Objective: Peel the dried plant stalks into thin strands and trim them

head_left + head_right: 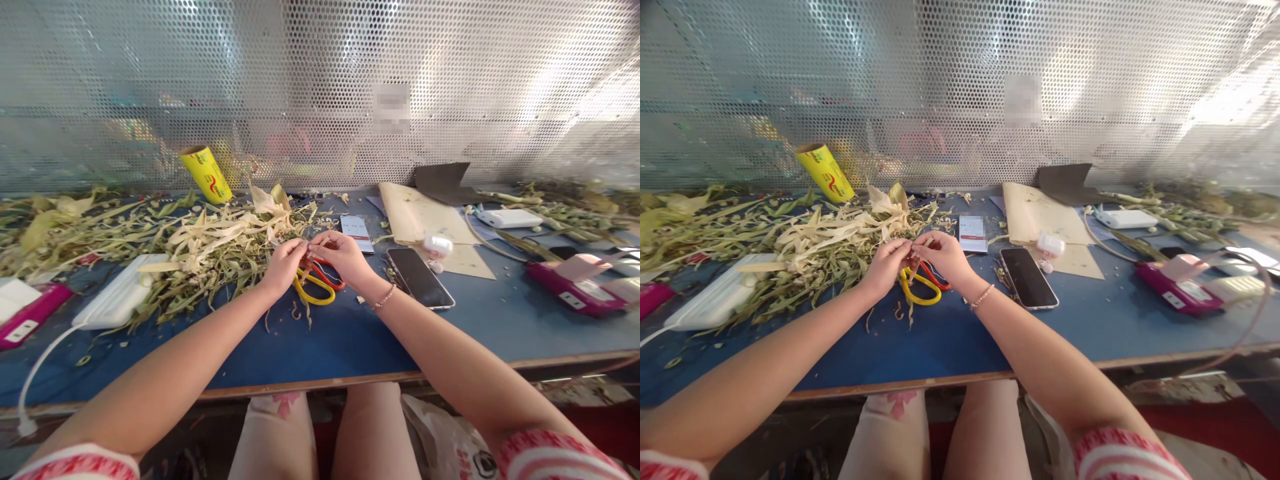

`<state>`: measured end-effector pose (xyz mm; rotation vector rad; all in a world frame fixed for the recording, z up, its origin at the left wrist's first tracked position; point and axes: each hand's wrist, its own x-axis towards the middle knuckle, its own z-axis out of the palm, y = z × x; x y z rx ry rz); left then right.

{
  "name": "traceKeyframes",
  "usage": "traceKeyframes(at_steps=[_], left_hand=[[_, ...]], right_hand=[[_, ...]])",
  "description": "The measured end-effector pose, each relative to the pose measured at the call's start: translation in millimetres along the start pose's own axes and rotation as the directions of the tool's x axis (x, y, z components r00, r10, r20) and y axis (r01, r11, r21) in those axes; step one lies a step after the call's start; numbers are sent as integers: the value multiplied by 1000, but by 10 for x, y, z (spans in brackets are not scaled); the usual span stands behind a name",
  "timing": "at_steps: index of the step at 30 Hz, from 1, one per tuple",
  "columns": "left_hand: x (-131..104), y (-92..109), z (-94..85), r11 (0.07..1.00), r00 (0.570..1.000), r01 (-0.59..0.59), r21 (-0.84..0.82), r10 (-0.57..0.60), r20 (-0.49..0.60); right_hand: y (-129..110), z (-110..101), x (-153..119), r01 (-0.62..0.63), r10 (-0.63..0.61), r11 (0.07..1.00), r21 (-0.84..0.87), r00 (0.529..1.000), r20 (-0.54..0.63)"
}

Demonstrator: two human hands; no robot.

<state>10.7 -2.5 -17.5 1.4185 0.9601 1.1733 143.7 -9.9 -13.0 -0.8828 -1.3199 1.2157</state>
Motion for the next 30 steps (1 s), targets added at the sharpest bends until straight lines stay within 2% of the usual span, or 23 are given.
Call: traceKeyframes(at_steps=[8, 18, 25, 30], left_hand=[[-12, 37, 10, 998, 1000, 1, -58, 0, 24], [-22, 40, 30, 997, 999, -27, 72, 25, 28], [-27, 49, 49, 998, 999, -43, 56, 42, 21], [-30, 41, 48, 991, 996, -87, 106, 83, 42]], right_hand=[[4, -41, 25, 73, -81, 982, -177, 996, -37], [138, -48, 87, 69, -85, 993, -100, 981, -175], [118, -46, 76, 66, -93, 984, -163, 982, -164], [109, -47, 71, 75, -106, 983, -169, 977, -187]])
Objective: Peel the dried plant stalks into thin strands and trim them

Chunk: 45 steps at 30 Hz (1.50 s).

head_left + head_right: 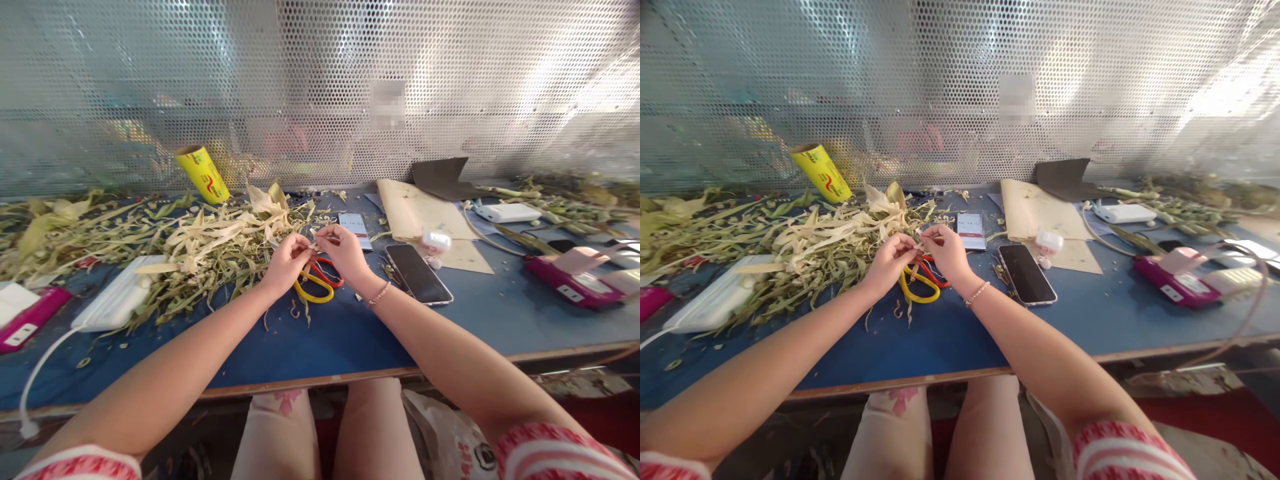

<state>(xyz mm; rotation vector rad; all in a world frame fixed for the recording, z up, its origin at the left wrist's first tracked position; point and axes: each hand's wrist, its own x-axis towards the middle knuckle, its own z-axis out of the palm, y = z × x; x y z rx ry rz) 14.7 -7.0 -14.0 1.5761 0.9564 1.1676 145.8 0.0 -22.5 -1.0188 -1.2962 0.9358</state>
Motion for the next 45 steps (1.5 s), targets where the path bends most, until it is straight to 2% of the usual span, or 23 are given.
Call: traceKeyframes(at_steps=[8, 20, 26, 34, 45], left_hand=[[3, -28, -19, 995, 997, -65, 70, 62, 41], [30, -61, -8, 996, 999, 39, -78, -40, -14], [25, -47, -4, 997, 999, 31, -69, -31, -7], [35, -46, -8, 997, 999, 30, -65, -33, -33], [52, -97, -36, 996, 999, 45, -72, -46, -21]], right_hand=[[-29, -10, -9, 26, -26, 998, -53, 1000, -6], [-43, -28, 3, 112, -109, 984, -142, 993, 34], [-57, -23, 0, 57, -52, 996, -66, 996, 79], [-21, -17, 20, -28, 22, 996, 90, 997, 73], [-20, -28, 29, -16, 15, 1000, 7, 993, 119]])
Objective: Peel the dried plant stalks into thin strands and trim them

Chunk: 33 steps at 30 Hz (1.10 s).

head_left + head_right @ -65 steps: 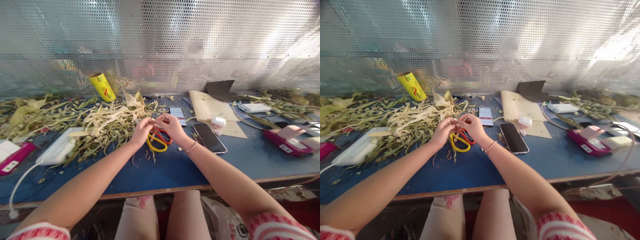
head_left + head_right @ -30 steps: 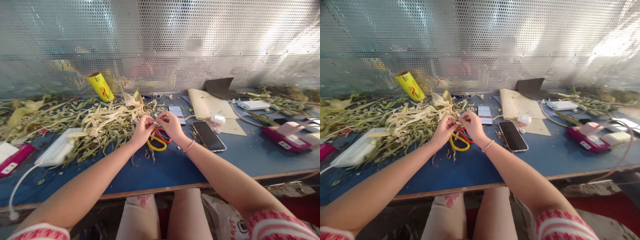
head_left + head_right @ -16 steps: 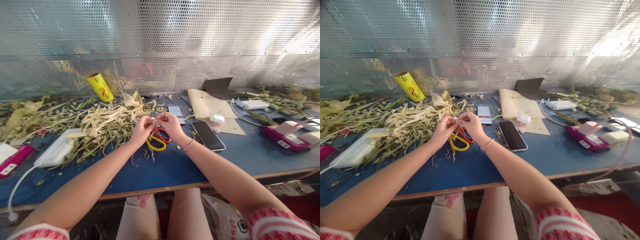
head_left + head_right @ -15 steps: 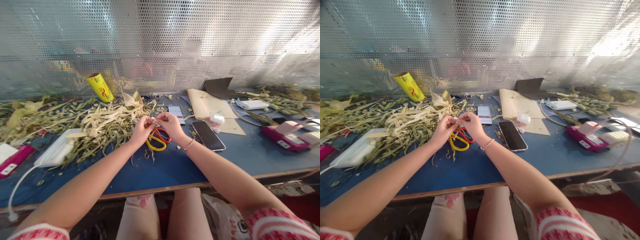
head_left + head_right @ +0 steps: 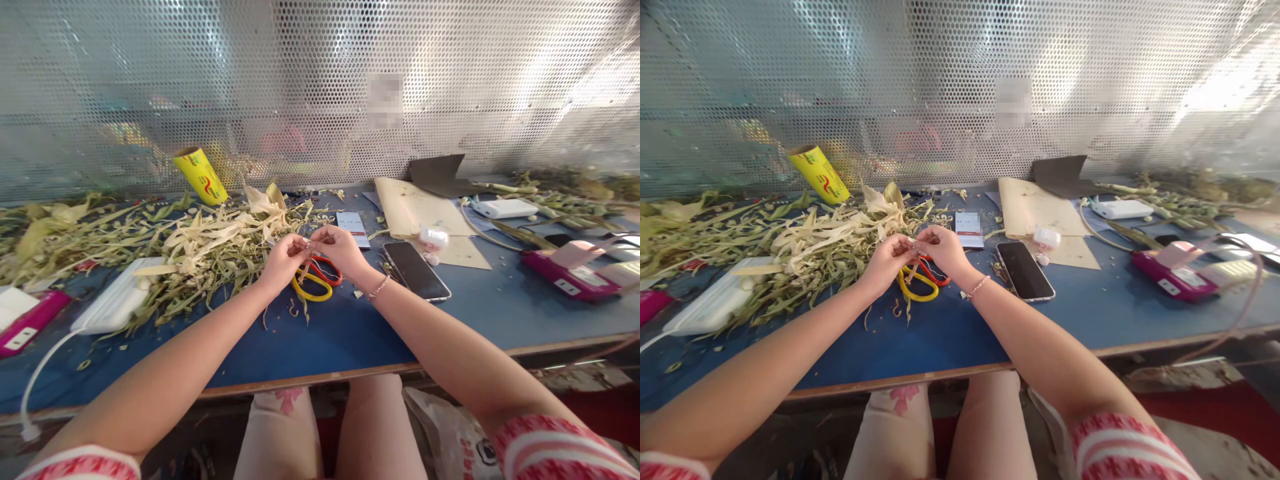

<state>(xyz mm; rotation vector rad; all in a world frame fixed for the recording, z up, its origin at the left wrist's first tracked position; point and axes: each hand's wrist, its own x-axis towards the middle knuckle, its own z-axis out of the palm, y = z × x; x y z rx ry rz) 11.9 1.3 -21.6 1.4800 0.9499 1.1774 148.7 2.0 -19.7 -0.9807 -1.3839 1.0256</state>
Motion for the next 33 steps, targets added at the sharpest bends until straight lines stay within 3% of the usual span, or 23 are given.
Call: traceKeyframes(at_steps=[5, 15, 23, 33], left_hand=[[5, 9, -1, 998, 999, 25, -55, -26, -24], [-25, 56, 24, 983, 994, 103, -149, -105, -8], [-17, 58, 34, 972, 990, 134, -193, -140, -19], [-27, 55, 30, 995, 994, 99, -19, -98, 46]], right_hand=[[66, -3, 38, 16, -14, 995, 94, 1000, -18], [74, -23, 47, 73, -76, 996, -48, 996, -54], [91, -33, 76, 73, -70, 997, 20, 991, -116], [38, -36, 29, 20, -16, 1000, 21, 986, -166]])
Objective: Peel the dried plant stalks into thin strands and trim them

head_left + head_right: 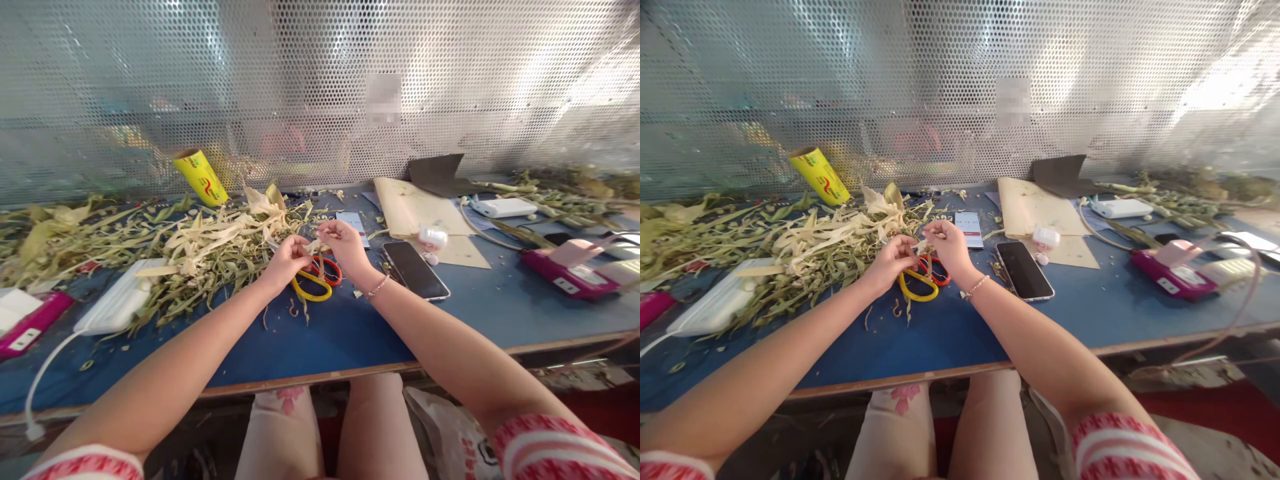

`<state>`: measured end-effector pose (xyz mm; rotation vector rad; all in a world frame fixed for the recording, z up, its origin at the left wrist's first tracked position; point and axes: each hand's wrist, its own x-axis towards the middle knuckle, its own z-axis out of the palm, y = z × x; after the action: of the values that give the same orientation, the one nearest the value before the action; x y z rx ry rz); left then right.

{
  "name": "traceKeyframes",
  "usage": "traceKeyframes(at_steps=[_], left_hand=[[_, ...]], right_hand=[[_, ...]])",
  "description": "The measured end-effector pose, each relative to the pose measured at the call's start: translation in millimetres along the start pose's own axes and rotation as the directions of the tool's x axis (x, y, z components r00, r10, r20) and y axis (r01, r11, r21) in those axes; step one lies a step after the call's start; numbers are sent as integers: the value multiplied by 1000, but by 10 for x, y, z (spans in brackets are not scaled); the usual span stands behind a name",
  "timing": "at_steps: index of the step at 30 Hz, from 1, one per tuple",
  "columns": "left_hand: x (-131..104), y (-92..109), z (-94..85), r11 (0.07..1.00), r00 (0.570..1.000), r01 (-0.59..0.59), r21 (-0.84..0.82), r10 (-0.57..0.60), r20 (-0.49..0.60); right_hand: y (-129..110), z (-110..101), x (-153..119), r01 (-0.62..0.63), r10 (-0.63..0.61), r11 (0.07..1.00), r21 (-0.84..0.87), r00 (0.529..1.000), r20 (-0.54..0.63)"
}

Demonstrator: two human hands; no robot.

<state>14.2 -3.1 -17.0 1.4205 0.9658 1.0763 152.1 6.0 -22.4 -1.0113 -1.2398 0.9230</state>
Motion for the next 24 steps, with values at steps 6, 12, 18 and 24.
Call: traceKeyframes(at_steps=[6, 12, 18, 24], left_hand=[[3, -13, -8, 1000, 1000, 12, 18, -12, 28], [11, -15, -12, 984, 997, 82, -159, -82, 8], [6, -15, 0, 982, 999, 52, -183, -51, 6], [4, -24, 38, 993, 991, -14, -116, -2, -136]], right_hand=[[9, -9, 3, 117, -116, 982, -151, 993, 18], [7, 7, -4, 116, -113, 987, -112, 993, 35], [6, 20, -19, 131, -126, 987, -98, 990, 56], [-7, 74, -60, 124, -121, 991, -47, 991, 62]])
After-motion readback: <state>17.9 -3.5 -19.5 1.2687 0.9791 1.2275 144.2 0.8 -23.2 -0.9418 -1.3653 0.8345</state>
